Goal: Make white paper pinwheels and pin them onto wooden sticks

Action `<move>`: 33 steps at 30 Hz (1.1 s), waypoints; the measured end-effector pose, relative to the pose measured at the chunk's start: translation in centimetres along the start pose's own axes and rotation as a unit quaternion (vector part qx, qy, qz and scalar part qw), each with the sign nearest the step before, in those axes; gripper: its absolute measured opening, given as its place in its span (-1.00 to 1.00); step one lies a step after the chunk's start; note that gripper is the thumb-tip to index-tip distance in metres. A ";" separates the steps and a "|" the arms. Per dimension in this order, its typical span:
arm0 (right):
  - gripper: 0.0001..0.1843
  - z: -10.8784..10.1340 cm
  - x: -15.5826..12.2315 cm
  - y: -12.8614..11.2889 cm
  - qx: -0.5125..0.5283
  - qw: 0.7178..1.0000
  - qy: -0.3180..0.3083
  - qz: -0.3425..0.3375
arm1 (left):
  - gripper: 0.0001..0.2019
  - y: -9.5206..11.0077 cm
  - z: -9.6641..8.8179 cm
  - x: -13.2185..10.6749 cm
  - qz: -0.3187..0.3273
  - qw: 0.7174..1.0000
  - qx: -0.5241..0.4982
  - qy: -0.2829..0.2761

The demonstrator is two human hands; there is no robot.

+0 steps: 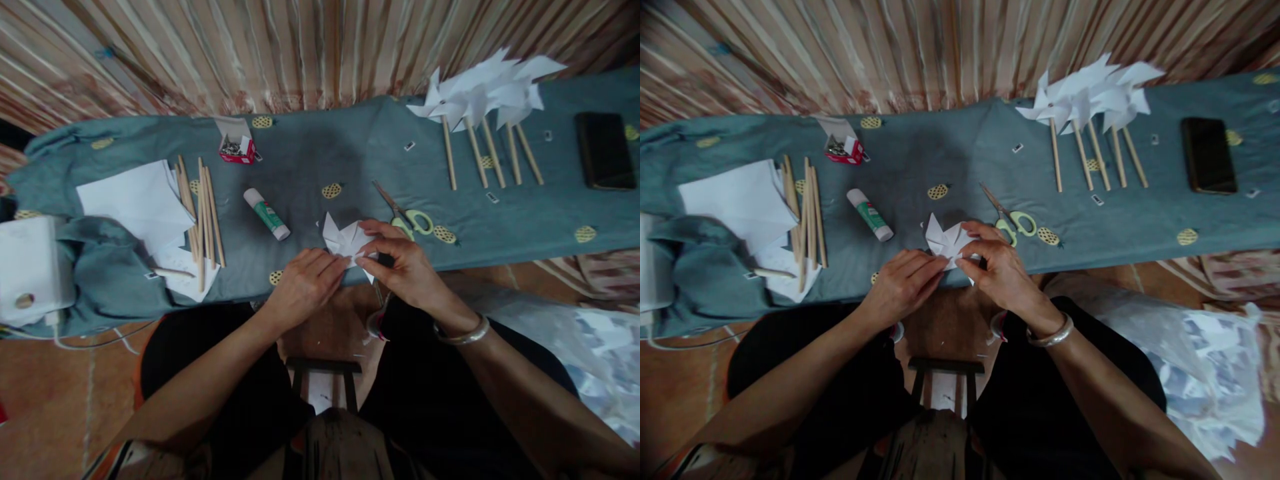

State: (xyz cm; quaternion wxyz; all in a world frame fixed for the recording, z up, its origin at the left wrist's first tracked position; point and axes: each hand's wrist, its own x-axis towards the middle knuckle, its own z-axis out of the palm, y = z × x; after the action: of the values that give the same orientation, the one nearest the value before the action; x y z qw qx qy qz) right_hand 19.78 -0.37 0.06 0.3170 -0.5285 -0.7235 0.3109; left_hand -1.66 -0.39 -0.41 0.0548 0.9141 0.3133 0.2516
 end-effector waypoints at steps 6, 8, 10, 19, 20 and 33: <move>-0.95 0.4 0.0 -0.1 -0.062 0.998 0.014 -0.019 | -0.83 0.1 -0.2 0.0 0.016 0.999 -0.030 -0.010; -0.95 0.4 -0.1 -0.1 -0.071 0.997 0.022 -0.022 | -0.85 0.2 -0.2 0.0 0.009 0.999 -0.036 -0.011; -0.93 0.5 -0.1 -0.1 -0.077 0.996 0.031 -0.021 | -0.85 0.3 -0.1 0.1 0.007 0.999 -0.038 -0.012; -0.95 0.7 -0.3 -0.2 -0.082 0.996 0.042 -0.019 | -0.86 0.3 0.1 0.1 0.001 0.999 -0.036 -0.014; -0.96 0.7 -0.3 -0.2 -0.083 0.996 0.041 -0.019 | -0.86 0.2 0.1 0.1 0.000 0.999 -0.035 -0.013; -0.95 0.9 -0.3 -0.4 -0.086 0.996 0.040 -0.005 | -0.82 0.2 0.0 0.4 -0.006 0.998 -0.037 -0.044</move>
State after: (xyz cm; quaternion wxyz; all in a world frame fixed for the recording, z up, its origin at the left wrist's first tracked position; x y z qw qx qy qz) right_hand 18.93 -0.89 -0.17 0.3006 -0.5621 -0.7370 0.2249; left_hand -1.36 -0.30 -0.18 0.1040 0.9199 0.3062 0.2218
